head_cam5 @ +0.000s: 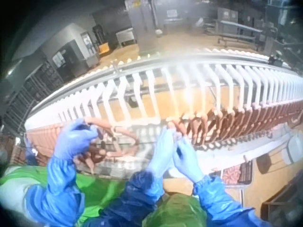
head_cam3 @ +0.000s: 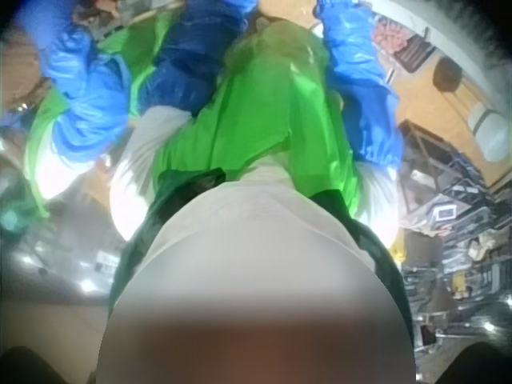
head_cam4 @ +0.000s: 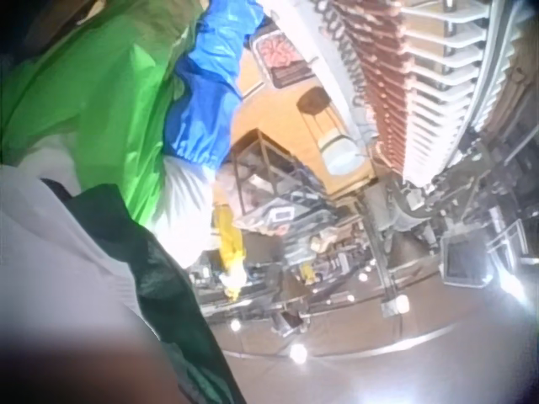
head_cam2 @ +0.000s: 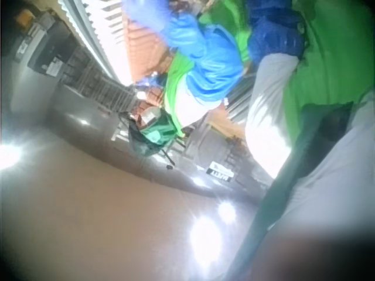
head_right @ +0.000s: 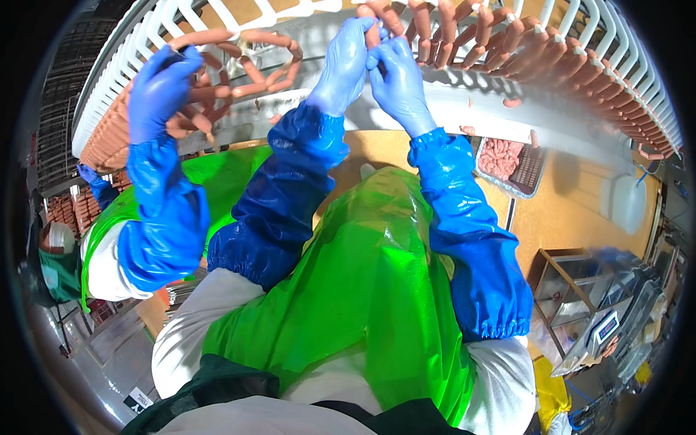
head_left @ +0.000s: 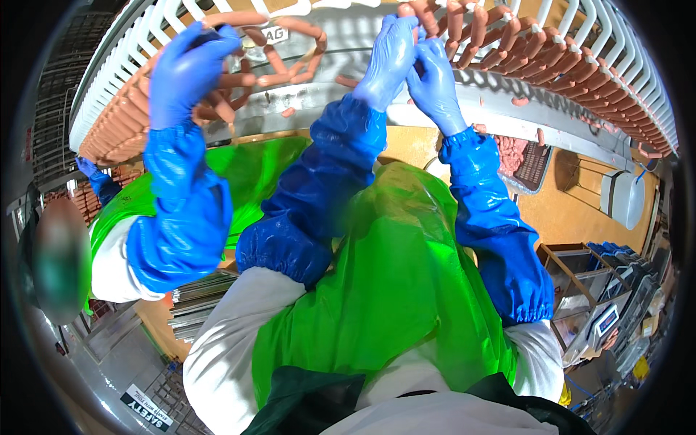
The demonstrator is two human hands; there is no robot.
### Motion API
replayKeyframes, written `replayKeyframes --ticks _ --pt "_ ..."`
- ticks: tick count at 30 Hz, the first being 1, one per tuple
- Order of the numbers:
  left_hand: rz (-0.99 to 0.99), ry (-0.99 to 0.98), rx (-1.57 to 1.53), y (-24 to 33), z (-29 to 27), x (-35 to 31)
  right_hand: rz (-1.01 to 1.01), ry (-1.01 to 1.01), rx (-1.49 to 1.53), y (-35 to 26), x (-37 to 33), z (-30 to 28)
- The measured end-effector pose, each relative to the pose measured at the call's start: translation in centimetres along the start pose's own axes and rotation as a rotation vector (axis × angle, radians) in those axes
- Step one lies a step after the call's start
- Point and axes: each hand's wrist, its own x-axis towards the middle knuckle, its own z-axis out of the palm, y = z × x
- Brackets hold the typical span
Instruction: The person repeatedly takes raw sausage links from a bin and places them onto hooks on a moving conveyor line. They work continuously to fill the available hooks as the line advances.
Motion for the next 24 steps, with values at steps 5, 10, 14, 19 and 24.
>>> replayKeyframes --ticks 5,10,14,19,24 --pt "-0.512 -0.220 -0.907 0.0 -1.5 1.9 0.731 -0.190 1.364 -2.5 -4.1 -0.4" --pt "-0.484 -0.407 -0.872 -2.8 -4.1 0.9 0.890 0.076 1.222 -4.4 -5.4 -0.1" --pt "-0.472 -0.206 -0.676 -3.2 -3.8 -0.7 -0.050 -0.078 -0.253 -3.1 -5.0 -0.4" --pt "-0.494 -0.146 -0.411 -4.3 -8.2 1.9 -0.036 0.164 0.074 -3.0 0.4 1.0" --pt "-0.323 -0.568 0.239 -5.7 -16.9 7.1 0.307 -0.253 0.572 -3.5 6.2 4.4"
